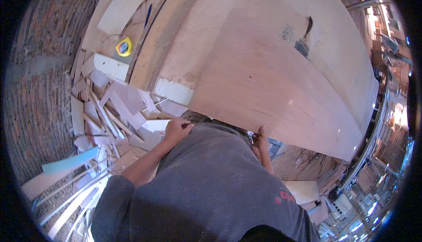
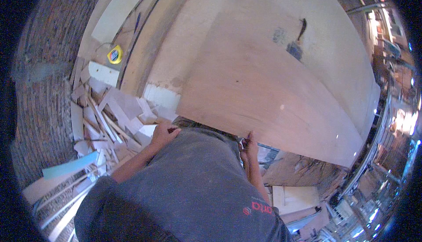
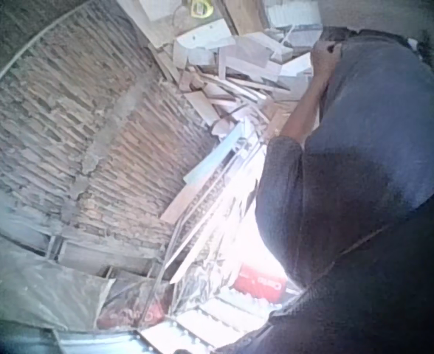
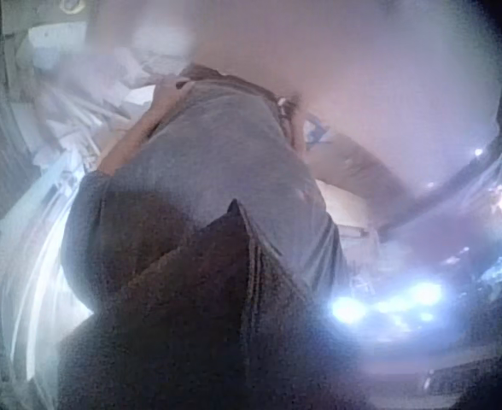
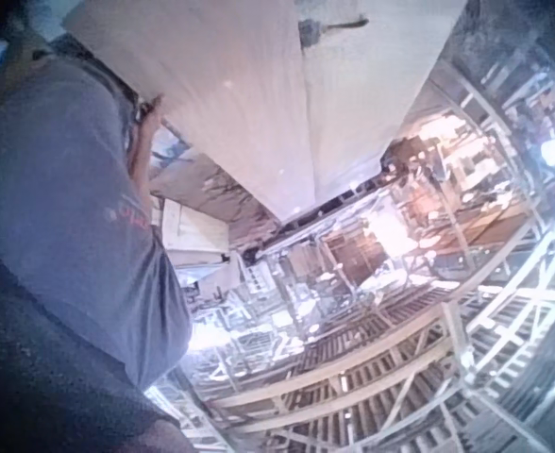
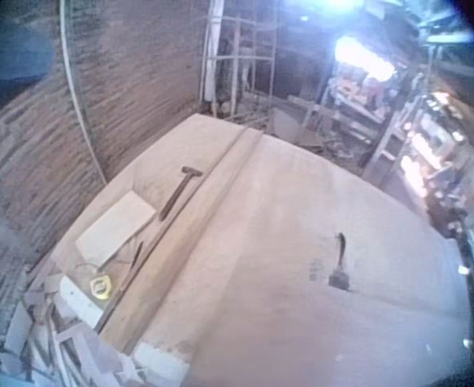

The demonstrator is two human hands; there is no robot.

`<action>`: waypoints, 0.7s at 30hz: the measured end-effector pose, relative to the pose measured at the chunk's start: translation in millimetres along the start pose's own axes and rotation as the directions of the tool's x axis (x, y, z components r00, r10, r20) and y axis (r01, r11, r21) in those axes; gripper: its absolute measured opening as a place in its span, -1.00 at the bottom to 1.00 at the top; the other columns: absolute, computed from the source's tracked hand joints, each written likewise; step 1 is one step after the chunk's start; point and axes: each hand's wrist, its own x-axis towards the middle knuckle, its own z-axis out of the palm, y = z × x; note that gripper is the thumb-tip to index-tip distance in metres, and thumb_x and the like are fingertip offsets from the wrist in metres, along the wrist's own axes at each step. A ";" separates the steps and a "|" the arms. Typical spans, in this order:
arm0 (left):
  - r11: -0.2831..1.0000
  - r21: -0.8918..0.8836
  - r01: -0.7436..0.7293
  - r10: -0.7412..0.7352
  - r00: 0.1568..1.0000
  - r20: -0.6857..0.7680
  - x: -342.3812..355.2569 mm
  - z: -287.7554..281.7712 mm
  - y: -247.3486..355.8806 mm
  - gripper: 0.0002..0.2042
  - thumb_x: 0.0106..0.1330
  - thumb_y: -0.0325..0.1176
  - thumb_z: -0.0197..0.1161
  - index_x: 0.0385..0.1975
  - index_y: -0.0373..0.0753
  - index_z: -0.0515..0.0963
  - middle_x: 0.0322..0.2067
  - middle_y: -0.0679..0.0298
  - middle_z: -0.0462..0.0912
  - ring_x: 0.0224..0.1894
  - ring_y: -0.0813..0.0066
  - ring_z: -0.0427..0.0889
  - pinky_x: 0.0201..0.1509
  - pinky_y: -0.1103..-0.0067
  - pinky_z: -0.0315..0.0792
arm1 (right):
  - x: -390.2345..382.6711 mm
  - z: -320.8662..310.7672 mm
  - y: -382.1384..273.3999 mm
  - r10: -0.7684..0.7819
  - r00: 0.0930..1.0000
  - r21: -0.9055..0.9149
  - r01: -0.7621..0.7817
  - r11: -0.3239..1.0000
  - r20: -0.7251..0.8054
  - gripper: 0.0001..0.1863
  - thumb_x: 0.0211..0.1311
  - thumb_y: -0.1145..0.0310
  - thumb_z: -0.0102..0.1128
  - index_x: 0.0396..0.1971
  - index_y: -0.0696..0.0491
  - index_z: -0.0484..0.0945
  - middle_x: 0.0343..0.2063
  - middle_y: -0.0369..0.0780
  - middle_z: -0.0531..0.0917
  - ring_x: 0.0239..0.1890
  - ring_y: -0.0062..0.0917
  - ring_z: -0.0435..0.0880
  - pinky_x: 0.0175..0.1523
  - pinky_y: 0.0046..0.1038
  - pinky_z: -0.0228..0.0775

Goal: The person measures a plywood sheet using a tape measure and marks it with a pencil, then hammers small wooden blocks onto the surface.

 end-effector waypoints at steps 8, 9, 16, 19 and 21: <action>0.990 -0.054 0.132 -0.125 0.985 0.119 10.6 24.9 31.0 -0.56 0.17 -0.06 0.40 -0.20 -0.37 0.69 -0.37 0.05 0.71 -0.36 0.32 0.67 -0.17 0.44 0.52 | 44.0 -57.9 5.5 -0.020 0.956 -0.285 0.108 0.953 0.293 -0.67 0.26 0.16 0.33 -0.07 0.00 0.59 -0.20 -0.27 0.65 -0.20 -0.50 0.59 -0.13 -0.46 0.46; 0.985 -0.071 0.156 -0.145 0.980 0.139 11.6 30.5 41.0 -0.52 0.18 -0.04 0.39 -0.17 -0.42 0.67 -0.30 0.02 0.73 -0.27 0.31 0.69 -0.10 0.44 0.53 | 42.2 -70.2 0.4 -0.001 0.939 -0.375 0.138 0.917 0.343 -0.69 0.25 0.24 0.34 -0.07 0.04 0.60 -0.15 -0.26 0.65 -0.15 -0.46 0.61 -0.12 -0.46 0.52; 0.712 -0.603 0.359 -0.354 0.926 0.133 14.3 132.3 62.8 -0.52 0.23 0.03 0.41 -0.31 -0.40 0.63 -0.46 0.29 0.67 -0.45 0.35 0.61 -0.30 0.50 0.49 | 107.0 -307.8 -48.4 -0.112 0.970 -0.186 0.072 0.980 -0.214 -0.74 0.27 0.24 0.20 -0.09 -0.01 0.60 -0.20 -0.26 0.63 -0.16 -0.41 0.64 -0.23 -0.22 0.58; 0.389 -0.849 0.357 -0.394 0.898 0.197 7.6 177.5 99.7 -0.56 0.26 -0.03 0.41 -0.12 -0.31 0.56 -0.35 0.29 0.64 -0.32 0.34 0.63 -0.20 0.46 0.54 | 148.5 -457.6 -98.1 -0.044 0.923 0.078 0.079 0.994 -0.383 -0.49 0.26 0.01 0.20 0.11 -0.02 0.44 -0.01 -0.26 0.53 0.05 -0.33 0.53 -0.07 -0.14 0.49; 0.271 -0.900 0.341 -0.405 0.889 0.215 9.9 207.5 125.0 -0.57 0.28 -0.09 0.40 -0.05 -0.30 0.50 -0.25 0.26 0.61 -0.23 0.31 0.63 -0.13 0.38 0.56 | 166.8 -546.4 -133.0 0.086 0.894 0.319 0.066 0.945 -0.440 -0.33 0.27 -0.10 0.17 0.24 -0.01 0.30 0.17 -0.23 0.41 0.21 -0.32 0.43 0.08 -0.13 0.44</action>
